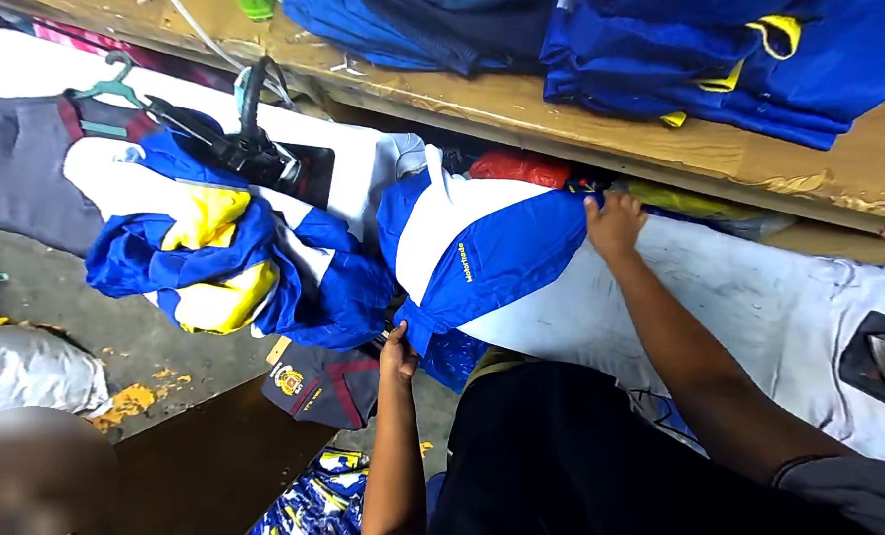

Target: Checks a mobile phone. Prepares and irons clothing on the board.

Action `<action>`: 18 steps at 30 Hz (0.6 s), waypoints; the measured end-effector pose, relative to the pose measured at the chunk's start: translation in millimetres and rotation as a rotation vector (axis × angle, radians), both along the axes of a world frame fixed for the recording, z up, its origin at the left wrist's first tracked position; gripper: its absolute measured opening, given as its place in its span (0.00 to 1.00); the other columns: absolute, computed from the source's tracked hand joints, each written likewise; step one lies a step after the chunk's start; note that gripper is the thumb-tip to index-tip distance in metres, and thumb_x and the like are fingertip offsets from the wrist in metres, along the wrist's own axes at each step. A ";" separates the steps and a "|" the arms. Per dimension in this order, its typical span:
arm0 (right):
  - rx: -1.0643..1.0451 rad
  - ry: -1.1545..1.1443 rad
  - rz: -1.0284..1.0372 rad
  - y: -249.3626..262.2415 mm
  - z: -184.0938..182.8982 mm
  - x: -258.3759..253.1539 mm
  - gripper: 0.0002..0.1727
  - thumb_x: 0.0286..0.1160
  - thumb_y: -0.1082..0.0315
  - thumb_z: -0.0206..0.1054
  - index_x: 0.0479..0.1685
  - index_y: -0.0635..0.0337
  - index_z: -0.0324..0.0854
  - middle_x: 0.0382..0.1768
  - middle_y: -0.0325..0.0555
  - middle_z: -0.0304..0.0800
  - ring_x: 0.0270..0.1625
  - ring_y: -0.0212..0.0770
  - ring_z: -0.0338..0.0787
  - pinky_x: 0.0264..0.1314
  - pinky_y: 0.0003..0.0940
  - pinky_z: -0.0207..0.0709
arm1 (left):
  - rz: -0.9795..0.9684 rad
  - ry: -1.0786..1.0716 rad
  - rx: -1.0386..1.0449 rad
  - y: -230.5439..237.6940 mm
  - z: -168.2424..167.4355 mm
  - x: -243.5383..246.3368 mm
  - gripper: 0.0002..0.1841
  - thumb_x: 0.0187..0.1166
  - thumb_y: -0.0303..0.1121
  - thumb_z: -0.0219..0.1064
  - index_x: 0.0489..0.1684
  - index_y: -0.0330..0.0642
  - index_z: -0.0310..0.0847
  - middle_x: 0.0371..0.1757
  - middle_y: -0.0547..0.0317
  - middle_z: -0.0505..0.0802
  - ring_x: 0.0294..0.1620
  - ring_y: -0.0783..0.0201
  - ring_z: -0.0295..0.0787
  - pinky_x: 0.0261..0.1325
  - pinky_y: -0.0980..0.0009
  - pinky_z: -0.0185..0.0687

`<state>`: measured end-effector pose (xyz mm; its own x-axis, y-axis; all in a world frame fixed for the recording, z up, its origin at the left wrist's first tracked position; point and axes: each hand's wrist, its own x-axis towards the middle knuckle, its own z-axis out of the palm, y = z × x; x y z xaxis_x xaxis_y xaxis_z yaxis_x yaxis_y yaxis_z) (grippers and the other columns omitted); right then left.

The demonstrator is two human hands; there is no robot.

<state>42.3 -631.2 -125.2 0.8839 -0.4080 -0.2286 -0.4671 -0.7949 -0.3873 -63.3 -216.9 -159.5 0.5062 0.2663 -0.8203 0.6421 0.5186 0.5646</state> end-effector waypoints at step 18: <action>0.298 -0.047 0.126 47.5 36.7 -140.2 0.18 0.83 0.68 0.64 0.41 0.84 0.81 0.49 0.77 0.85 0.51 0.67 0.90 0.57 0.58 0.83 | -0.105 0.054 0.321 26.1 -5.2 25.6 0.19 0.90 0.30 0.58 0.75 0.32 0.67 0.61 0.44 0.86 0.54 0.61 0.86 0.59 0.60 0.83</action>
